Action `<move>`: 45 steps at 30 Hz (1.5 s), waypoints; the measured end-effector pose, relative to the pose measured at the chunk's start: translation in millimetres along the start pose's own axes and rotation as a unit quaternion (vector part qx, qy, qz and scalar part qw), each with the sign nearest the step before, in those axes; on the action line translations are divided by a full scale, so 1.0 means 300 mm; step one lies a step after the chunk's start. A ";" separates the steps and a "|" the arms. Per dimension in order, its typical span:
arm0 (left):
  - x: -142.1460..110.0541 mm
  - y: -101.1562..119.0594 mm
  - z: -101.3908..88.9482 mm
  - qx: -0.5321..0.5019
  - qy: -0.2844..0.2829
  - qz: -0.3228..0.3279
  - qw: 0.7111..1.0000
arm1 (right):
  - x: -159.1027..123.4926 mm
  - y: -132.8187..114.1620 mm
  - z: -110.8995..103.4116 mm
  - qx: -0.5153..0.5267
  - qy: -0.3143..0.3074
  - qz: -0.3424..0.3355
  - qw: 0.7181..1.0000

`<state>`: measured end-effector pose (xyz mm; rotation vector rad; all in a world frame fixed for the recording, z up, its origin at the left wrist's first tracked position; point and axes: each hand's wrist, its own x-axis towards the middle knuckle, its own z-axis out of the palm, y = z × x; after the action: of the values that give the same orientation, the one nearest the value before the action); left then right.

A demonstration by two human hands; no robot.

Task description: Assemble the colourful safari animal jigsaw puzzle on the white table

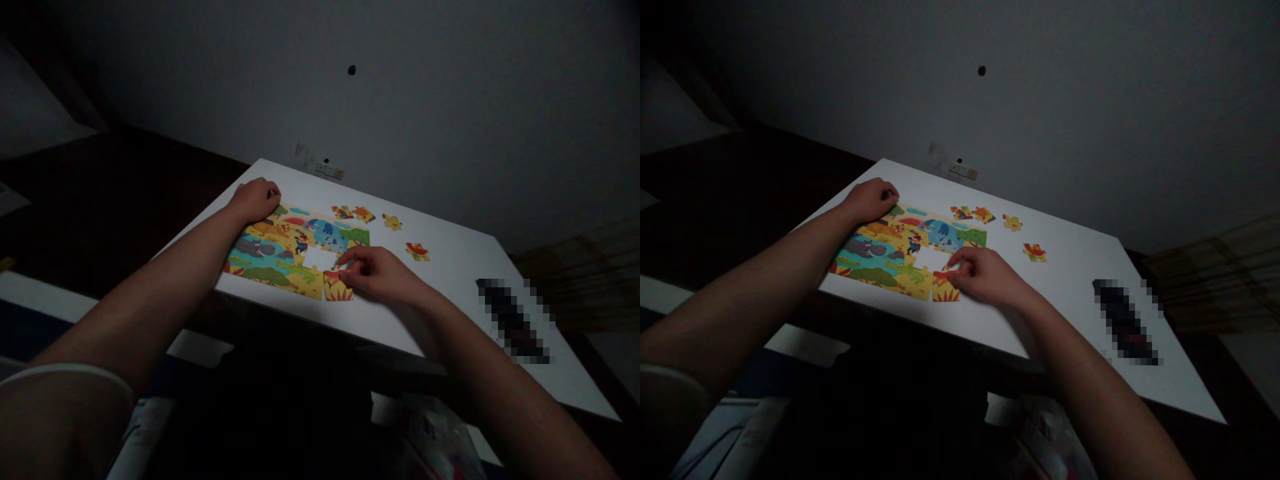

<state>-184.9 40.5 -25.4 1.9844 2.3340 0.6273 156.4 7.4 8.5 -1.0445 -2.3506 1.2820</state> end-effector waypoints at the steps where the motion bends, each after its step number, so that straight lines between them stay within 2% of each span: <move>1: -0.002 0.000 -0.001 -0.003 0.002 0.003 1.000 | -0.013 -0.003 0.021 -0.020 0.020 0.008 1.000; 5: -0.011 0.000 -0.008 -0.020 0.009 0.005 1.000 | -0.074 -0.032 0.077 -0.101 0.094 0.035 0.990; 8: -0.016 0.000 -0.012 -0.027 0.007 -0.002 1.000 | -0.104 -0.056 0.099 -0.131 0.124 0.043 0.983; 16: -0.023 -0.001 -0.015 -0.030 0.031 0.004 0.999 | -0.103 -0.079 0.130 -0.209 0.149 0.032 0.966; 19: -0.022 -0.002 -0.013 -0.028 0.030 0.005 0.999 | -0.107 -0.083 0.157 -0.256 0.163 0.025 0.952; 22: -0.015 -0.008 -0.008 -0.029 0.025 0.003 0.999 | -0.124 -0.074 0.167 -0.260 0.175 0.032 0.949; 24: -0.008 -0.014 -0.003 -0.032 0.023 0.005 0.999 | -0.137 -0.049 0.134 -0.248 0.189 0.039 0.949; 26: 0.001 -0.022 0.001 -0.033 0.021 0.009 0.999 | -0.148 -0.002 0.055 -0.244 0.229 0.048 0.941; 29: 0.015 -0.029 0.004 -0.022 0.018 0.014 1.000 | -0.158 0.105 -0.130 -0.263 0.329 0.072 0.904; 32: 0.024 -0.030 0.002 -0.013 0.008 0.014 1.000 | -0.153 0.218 -0.313 -0.294 0.368 0.115 0.875; 34: 0.027 -0.029 0.000 -0.010 0.002 0.009 1.000 | -0.137 0.276 -0.389 -0.310 0.359 0.151 0.867; 37: 0.029 -0.028 0.000 -0.009 -0.002 0.003 1.000 | -0.101 0.328 -0.420 -0.332 0.318 0.190 0.867; 41: 0.029 -0.024 -0.001 -0.003 0.001 -0.003 1.000 | -0.072 0.359 -0.391 -0.382 0.254 0.218 0.862; 45: 0.025 -0.017 -0.008 0.006 -0.004 -0.003 1.000 | -0.077 0.374 -0.362 -0.325 0.274 0.215 0.879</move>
<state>-191.8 46.4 -23.0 1.9806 2.3438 0.6066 283.0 98.0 -17.9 -1.9072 -2.1604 0.1593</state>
